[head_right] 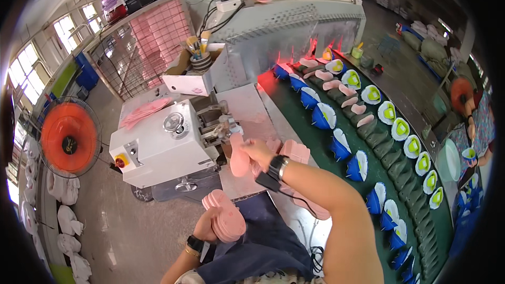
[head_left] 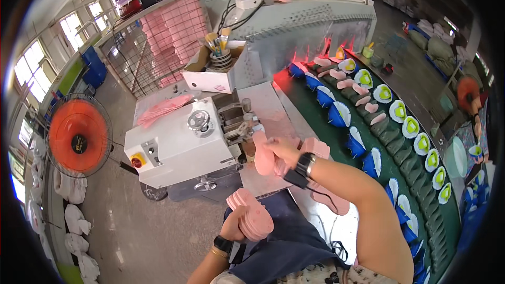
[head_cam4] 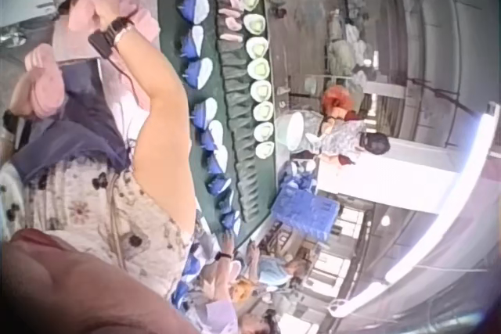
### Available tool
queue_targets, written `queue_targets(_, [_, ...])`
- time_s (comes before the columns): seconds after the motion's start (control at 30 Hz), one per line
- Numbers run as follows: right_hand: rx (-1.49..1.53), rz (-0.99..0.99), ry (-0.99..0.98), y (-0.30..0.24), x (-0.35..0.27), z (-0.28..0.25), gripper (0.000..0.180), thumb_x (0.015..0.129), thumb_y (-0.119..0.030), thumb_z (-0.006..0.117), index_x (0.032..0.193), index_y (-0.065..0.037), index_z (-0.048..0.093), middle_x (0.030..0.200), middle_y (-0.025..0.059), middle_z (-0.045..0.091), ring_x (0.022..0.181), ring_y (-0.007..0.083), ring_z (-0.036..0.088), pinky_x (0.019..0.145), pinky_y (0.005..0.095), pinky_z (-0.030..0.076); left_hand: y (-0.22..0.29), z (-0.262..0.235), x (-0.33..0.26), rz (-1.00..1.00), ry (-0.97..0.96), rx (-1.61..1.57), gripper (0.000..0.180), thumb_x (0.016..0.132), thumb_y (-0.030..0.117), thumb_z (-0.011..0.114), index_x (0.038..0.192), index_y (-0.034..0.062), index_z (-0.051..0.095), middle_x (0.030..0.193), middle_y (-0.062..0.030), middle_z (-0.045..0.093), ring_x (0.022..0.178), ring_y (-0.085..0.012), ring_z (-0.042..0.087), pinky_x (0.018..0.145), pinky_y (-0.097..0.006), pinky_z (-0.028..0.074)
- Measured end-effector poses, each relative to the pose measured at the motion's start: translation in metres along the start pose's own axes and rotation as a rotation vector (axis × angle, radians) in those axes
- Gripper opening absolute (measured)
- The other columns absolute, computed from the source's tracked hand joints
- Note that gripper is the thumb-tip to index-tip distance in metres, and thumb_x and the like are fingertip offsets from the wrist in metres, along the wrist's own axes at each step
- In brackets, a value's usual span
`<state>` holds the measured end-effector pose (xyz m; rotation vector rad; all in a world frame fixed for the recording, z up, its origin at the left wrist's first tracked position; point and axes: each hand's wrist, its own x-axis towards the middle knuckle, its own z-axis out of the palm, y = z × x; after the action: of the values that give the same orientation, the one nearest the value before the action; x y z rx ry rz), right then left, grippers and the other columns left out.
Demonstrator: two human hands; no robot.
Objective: The person assembles pink slipper soles by inserting them into blue and green molds on a conveyor belt. They retrieve a stack of pink soles from a large white sack and repeatedly place them into the molds as they pass by.
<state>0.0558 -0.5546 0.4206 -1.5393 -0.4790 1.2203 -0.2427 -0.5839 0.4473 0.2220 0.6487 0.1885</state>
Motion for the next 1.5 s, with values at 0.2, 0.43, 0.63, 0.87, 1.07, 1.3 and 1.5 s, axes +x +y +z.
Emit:
queue_targets(0.2, [0.046,0.083,0.096,-0.023,0.047,0.002,0.028,0.083,-0.013,0.063,0.107,-0.001,0.053,0.092,0.0109,0.063,0.082,0.0224,0.064,0.062,0.0366,0.054,0.009,0.000,-0.012,0.015,-0.072,0.058,0.050,0.088,0.011,0.047,0.134,-0.0046,0.037,0.133,-0.0212,0.049,0.122,-0.0329,0.048,0.106,-0.043,0.037])
queue_targets(0.43, [-1.002,-0.517,0.475,-0.026,0.038,-0.030,0.023,0.078,-0.017,0.061,0.098,-0.004,0.061,0.091,0.0184,0.065,0.080,0.0361,0.064,0.067,0.0445,0.049,0.015,-0.006,-0.004,-0.011,-0.109,0.057,0.056,0.088,0.015,0.049,0.138,-0.0034,0.032,0.135,-0.0220,0.046,0.124,-0.0343,0.046,0.106,-0.047,0.037])
queue_targets(0.63, [-1.460,-0.546,0.240,-0.011,0.116,0.032,0.025,0.066,-0.041,0.069,0.071,-0.017,0.071,0.071,0.0081,0.068,0.067,0.0240,0.066,0.059,0.0381,0.047,0.019,-0.022,-0.027,0.080,0.030,0.081,0.054,0.088,0.018,0.047,0.133,-0.0090,0.038,0.130,-0.0224,0.051,0.120,-0.0343,0.051,0.105,-0.045,0.038])
queue_targets(0.87, [-0.314,-0.417,0.584,0.005,0.127,-0.129,0.021,0.085,-0.017,0.058,0.091,0.003,0.059,0.077,0.0137,0.065,0.060,0.0244,0.066,0.047,0.0349,0.048,0.004,0.022,0.006,0.131,0.069,0.224,0.060,0.080,0.022,0.049,0.133,-0.0034,0.038,0.124,-0.0223,0.054,0.113,-0.0351,0.054,0.100,-0.048,0.042])
queue_targets(1.07, [-0.204,-0.246,0.922,0.015,-0.018,-0.337,0.025,0.075,-0.014,0.063,0.090,0.005,0.061,0.082,0.0235,0.062,0.068,0.0300,0.067,0.060,0.0383,0.052,-0.002,0.034,0.028,-0.041,0.063,0.196,0.047,0.082,0.020,0.048,0.125,0.0017,0.045,0.115,-0.0162,0.057,0.106,-0.0318,0.058,0.094,-0.046,0.047])
queue_targets(1.3, [-0.979,-0.059,1.363,0.081,-0.085,-0.487,0.022,0.068,-0.013,0.062,0.086,-0.002,0.067,0.078,0.0252,0.063,0.077,0.0381,0.064,0.069,0.0441,0.051,-0.008,0.026,0.056,-0.100,0.065,0.211,0.042,0.085,0.019,0.049,0.124,0.0039,0.045,0.113,-0.0134,0.058,0.104,-0.0309,0.059,0.091,-0.046,0.049])
queue_targets(1.5, [-0.108,-0.777,0.813,-0.007,-0.018,-0.302,0.011,0.080,-0.007,0.060,0.088,-0.001,0.063,0.073,0.0030,0.062,0.069,0.0139,0.059,0.062,0.0281,0.048,-0.015,0.038,0.046,0.018,0.134,0.263,0.038,0.088,0.019,0.051,0.122,0.0031,0.048,0.112,-0.0131,0.059,0.103,-0.0294,0.060,0.089,-0.045,0.051])
